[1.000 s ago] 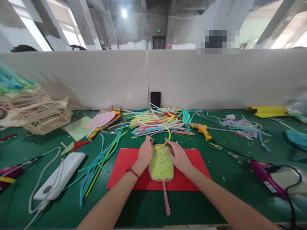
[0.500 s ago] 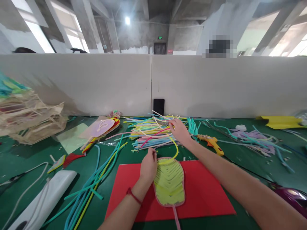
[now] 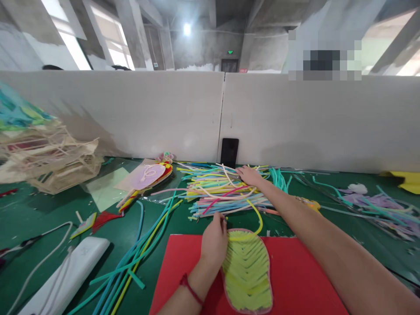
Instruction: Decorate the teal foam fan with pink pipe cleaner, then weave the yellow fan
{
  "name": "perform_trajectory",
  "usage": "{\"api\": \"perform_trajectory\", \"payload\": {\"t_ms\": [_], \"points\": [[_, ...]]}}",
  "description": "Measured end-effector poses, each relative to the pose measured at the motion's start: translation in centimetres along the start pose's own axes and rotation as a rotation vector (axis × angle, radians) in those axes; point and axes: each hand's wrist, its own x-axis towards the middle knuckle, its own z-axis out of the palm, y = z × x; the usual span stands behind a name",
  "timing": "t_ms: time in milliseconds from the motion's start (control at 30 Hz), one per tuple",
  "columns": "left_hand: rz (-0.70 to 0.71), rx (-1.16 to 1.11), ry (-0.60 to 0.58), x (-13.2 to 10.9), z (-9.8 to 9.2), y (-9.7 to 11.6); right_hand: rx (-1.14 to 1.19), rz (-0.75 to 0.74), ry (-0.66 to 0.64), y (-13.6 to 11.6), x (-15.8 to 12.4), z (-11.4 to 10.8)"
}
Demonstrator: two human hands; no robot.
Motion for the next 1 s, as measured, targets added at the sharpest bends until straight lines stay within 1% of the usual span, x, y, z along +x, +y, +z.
{"api": "perform_trajectory", "payload": {"t_ms": [100, 167, 333, 467, 533, 600, 800, 1000], "points": [[-0.002, 0.0, -0.004, 0.1, 0.0, -0.1, -0.009, -0.009, -0.028, -0.1, -0.9, -0.5], [0.002, 0.001, -0.007, 0.1, 0.1, -0.2, -0.011, 0.04, -0.034, -0.4, -0.9, -0.9], [0.004, 0.018, -0.008, 0.0, 0.1, -0.2, -0.003, 0.267, -0.007, -1.4, 1.4, -1.5], [-0.003, 0.021, -0.014, 0.0, 0.1, -0.2, 0.014, 0.394, 0.076, -2.7, 3.2, -1.0], [0.0, 0.021, -0.022, 0.0, 0.1, -0.2, 0.031, 0.415, 0.123, -3.2, 3.8, -0.5], [-0.012, 0.03, -0.03, 0.0, 0.1, -0.2, 0.058, 0.423, 0.131, -3.3, 4.2, 0.0], [-0.04, 0.031, -0.047, 0.1, 0.3, -0.3, 0.118, 0.446, 0.014, -2.2, 5.2, 0.7], [-0.035, 0.035, -0.041, 0.0, 0.2, -0.2, 0.122, 0.446, -0.023, -2.0, 5.2, 0.9]]}}
